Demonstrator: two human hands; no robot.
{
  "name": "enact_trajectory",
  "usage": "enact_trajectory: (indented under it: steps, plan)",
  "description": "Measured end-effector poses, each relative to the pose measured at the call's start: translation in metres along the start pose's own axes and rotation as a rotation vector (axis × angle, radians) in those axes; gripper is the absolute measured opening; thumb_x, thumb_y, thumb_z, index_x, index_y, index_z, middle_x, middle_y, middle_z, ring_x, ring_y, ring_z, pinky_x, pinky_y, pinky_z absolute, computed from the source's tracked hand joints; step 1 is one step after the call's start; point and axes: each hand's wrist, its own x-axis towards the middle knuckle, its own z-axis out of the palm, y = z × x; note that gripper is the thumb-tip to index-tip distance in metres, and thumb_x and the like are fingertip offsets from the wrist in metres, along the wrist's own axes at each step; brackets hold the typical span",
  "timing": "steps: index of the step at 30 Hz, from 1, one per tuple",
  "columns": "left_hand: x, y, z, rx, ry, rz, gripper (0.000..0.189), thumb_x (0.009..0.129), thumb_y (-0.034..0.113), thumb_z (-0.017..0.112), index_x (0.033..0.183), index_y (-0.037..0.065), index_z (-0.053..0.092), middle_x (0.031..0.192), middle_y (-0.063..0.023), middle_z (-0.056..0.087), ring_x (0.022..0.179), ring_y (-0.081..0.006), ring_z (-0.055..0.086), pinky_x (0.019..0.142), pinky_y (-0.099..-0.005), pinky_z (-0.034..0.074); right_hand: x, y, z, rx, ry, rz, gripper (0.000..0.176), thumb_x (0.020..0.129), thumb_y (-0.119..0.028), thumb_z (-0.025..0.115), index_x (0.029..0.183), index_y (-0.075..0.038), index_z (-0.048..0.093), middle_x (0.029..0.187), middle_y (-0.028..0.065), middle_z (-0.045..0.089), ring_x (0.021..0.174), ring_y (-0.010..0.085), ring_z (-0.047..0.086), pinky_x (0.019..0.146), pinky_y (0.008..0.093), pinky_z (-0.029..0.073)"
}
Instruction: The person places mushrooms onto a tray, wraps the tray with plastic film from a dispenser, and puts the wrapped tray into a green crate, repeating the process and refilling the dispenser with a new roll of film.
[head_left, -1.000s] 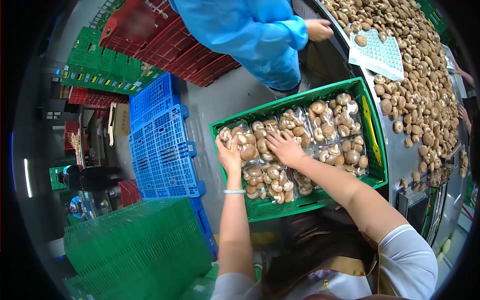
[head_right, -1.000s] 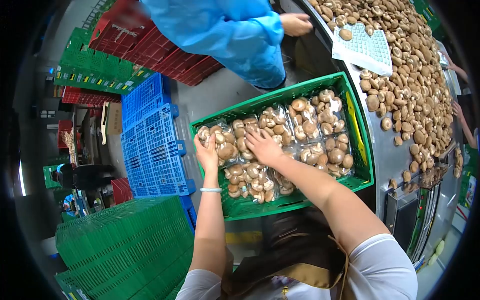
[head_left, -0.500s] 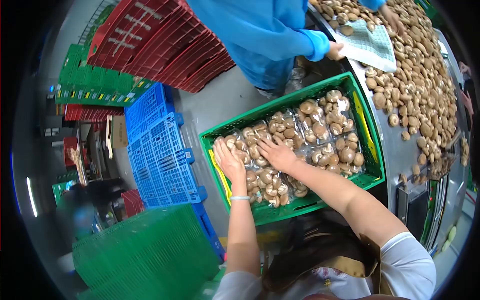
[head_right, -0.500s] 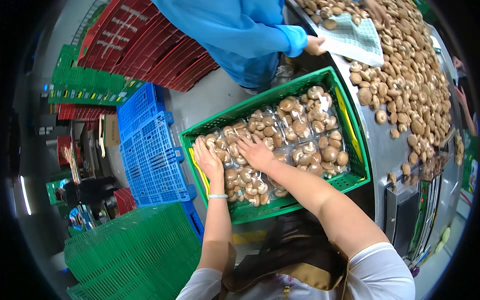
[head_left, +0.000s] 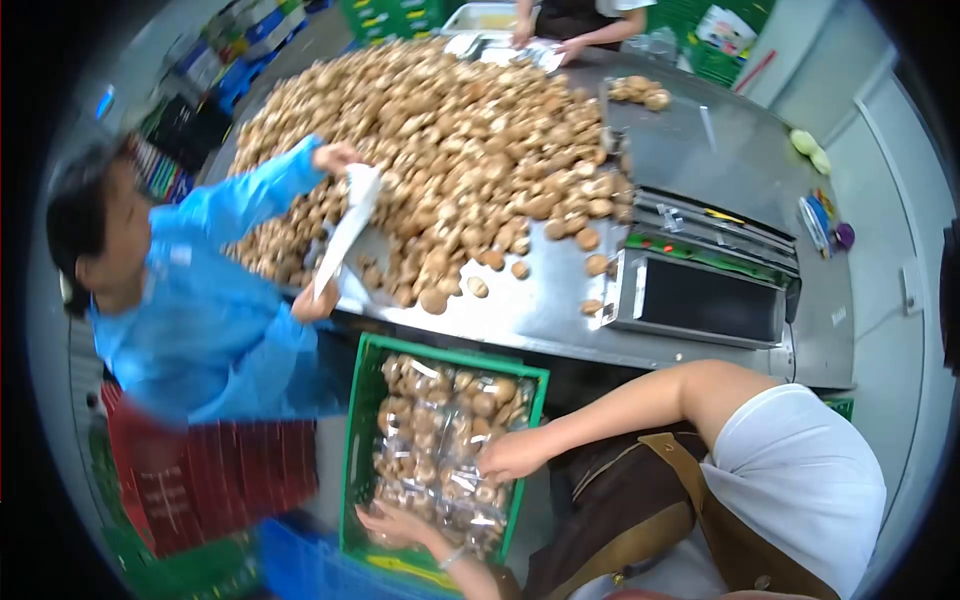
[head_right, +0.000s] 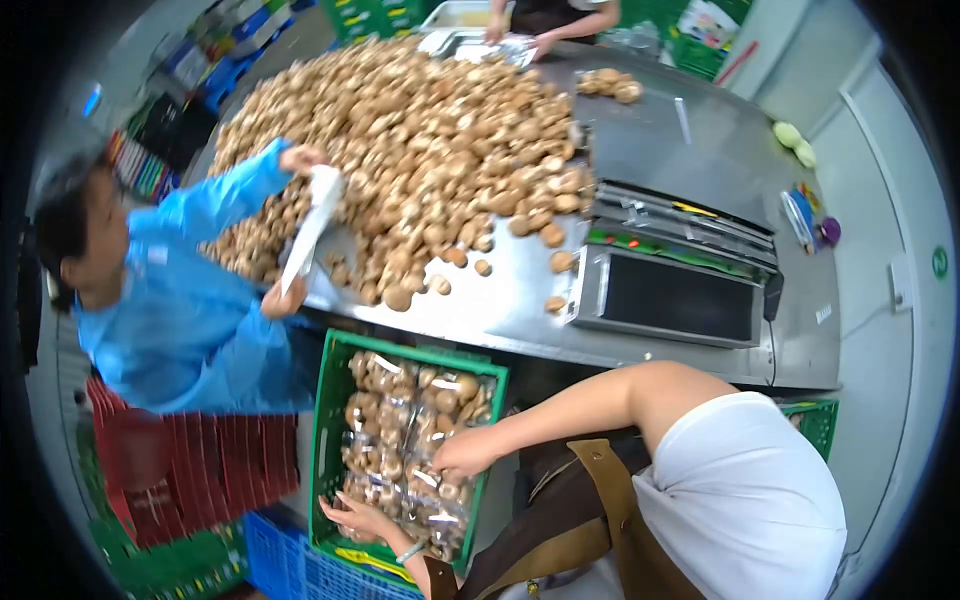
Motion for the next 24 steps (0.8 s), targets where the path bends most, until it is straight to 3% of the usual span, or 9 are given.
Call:
enact_trajectory:
  steps: [2, 6, 8, 12, 15, 19, 20, 23, 24]
  plan:
    - [-0.004, 0.111, 0.025, -0.195, -0.068, -0.072, 0.040, 0.101, 0.016, 0.053, 0.137, -0.002, 0.047, 0.132, -0.0204, 0.054, 0.112, -0.0315, 0.058, 0.094, -0.0396, 0.050, -0.082, -0.013, -0.056, 0.176, 0.196, 0.138, 0.030, 0.090, -0.021, 0.060, 0.113, -0.002, 0.064, 0.107, 0.0177, 0.067, 0.102, 0.0378, 0.062, 0.088, 0.0460, 0.049]
    - [-0.036, 0.282, 0.103, -0.667, -0.458, 0.109, 0.036, 0.101, 0.013, 0.053, 0.133, -0.002, 0.049, 0.122, -0.0147, 0.059, 0.100, -0.0234, 0.061, 0.085, -0.0348, 0.052, -0.246, -0.028, -0.137, 0.081, 0.613, 0.396, 0.027, 0.092, -0.020, 0.060, 0.114, -0.005, 0.064, 0.107, 0.0151, 0.068, 0.101, 0.0349, 0.064, 0.089, 0.0428, 0.051]
    - [-0.060, 0.351, 0.157, -0.840, -0.664, 0.149, 0.034, 0.101, 0.014, 0.052, 0.131, -0.002, 0.051, 0.116, -0.0116, 0.060, 0.091, -0.0171, 0.061, 0.080, -0.0299, 0.051, -0.326, -0.026, -0.161, -0.052, 0.808, 0.414, 0.025, 0.093, -0.020, 0.060, 0.113, -0.006, 0.064, 0.107, 0.0143, 0.068, 0.099, 0.0342, 0.065, 0.087, 0.0414, 0.052]
    - [-0.117, 0.519, 0.216, -0.840, -1.105, 0.141, 0.032, 0.105, 0.021, 0.048, 0.126, -0.001, 0.055, 0.104, -0.0085, 0.066, 0.077, -0.0120, 0.061, 0.073, -0.0280, 0.051, -0.464, -0.019, -0.194, -0.119, 0.993, 0.597, 0.024, 0.092, -0.021, 0.062, 0.109, -0.004, 0.066, 0.103, 0.0151, 0.069, 0.094, 0.0338, 0.067, 0.082, 0.0411, 0.053]
    - [-0.143, 0.601, 0.294, -0.943, -1.325, 0.159, 0.036, 0.105, 0.028, 0.048, 0.127, 0.000, 0.057, 0.109, -0.0086, 0.067, 0.082, -0.0134, 0.063, 0.075, -0.0270, 0.052, -0.537, -0.022, -0.219, -0.096, 1.071, 0.744, 0.023, 0.093, -0.020, 0.062, 0.108, -0.004, 0.066, 0.098, 0.0157, 0.070, 0.091, 0.0339, 0.067, 0.078, 0.0403, 0.053]
    - [-0.163, 0.700, 0.394, -0.881, -1.463, 0.064, 0.038, 0.106, 0.027, 0.045, 0.130, -0.001, 0.056, 0.115, -0.0099, 0.067, 0.092, -0.0152, 0.063, 0.082, -0.0297, 0.051, -0.592, 0.009, -0.252, -0.055, 1.200, 0.837, 0.022, 0.092, -0.018, 0.062, 0.106, -0.003, 0.067, 0.094, 0.0163, 0.071, 0.086, 0.0346, 0.068, 0.076, 0.0399, 0.053]
    - [-0.169, 0.723, 0.411, -0.776, -1.443, 0.129, 0.042, 0.105, 0.032, 0.045, 0.130, -0.001, 0.055, 0.117, -0.0109, 0.066, 0.096, -0.0171, 0.063, 0.086, -0.0331, 0.050, -0.600, 0.021, -0.263, -0.066, 1.228, 0.830, 0.022, 0.092, -0.018, 0.062, 0.106, -0.003, 0.067, 0.094, 0.0163, 0.071, 0.086, 0.0339, 0.068, 0.077, 0.0394, 0.053]
    - [-0.180, 0.770, 0.497, -0.741, -1.408, 0.206, 0.044, 0.102, 0.037, 0.052, 0.117, -0.002, 0.061, 0.098, -0.0046, 0.064, 0.091, -0.0157, 0.059, 0.080, -0.0302, 0.048, -0.609, 0.064, -0.300, -0.007, 1.318, 0.835, 0.021, 0.092, -0.015, 0.062, 0.109, -0.003, 0.068, 0.097, 0.0146, 0.072, 0.089, 0.0278, 0.070, 0.079, 0.0378, 0.053]
    - [-0.184, 0.794, 0.495, -0.638, -1.426, 0.233, 0.047, 0.101, 0.041, 0.052, 0.114, -0.003, 0.064, 0.095, -0.0055, 0.063, 0.087, -0.0154, 0.057, 0.076, -0.0297, 0.046, -0.611, 0.084, -0.316, 0.071, 1.355, 0.829, 0.024, 0.091, -0.014, 0.063, 0.113, -0.004, 0.066, 0.102, 0.0134, 0.072, 0.091, 0.0251, 0.069, 0.080, 0.0377, 0.053]
